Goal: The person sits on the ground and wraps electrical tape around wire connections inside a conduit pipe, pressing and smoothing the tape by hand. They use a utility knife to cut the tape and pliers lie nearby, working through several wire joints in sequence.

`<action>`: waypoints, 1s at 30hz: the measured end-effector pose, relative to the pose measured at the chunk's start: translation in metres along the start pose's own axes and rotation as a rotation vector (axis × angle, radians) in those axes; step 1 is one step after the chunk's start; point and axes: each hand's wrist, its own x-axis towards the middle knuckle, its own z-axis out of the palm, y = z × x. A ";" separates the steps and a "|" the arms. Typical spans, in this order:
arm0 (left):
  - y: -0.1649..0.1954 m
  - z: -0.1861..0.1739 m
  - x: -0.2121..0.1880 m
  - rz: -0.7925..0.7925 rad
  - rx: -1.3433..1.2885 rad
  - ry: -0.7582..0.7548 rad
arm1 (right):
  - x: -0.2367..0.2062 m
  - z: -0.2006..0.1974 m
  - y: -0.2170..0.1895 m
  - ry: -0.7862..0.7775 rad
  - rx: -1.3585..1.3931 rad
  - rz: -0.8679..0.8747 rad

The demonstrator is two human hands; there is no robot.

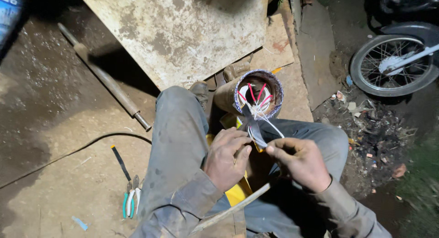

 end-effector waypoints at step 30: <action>-0.014 0.007 0.051 0.181 -0.132 -0.239 | 0.036 -0.015 0.000 -0.180 0.073 -0.095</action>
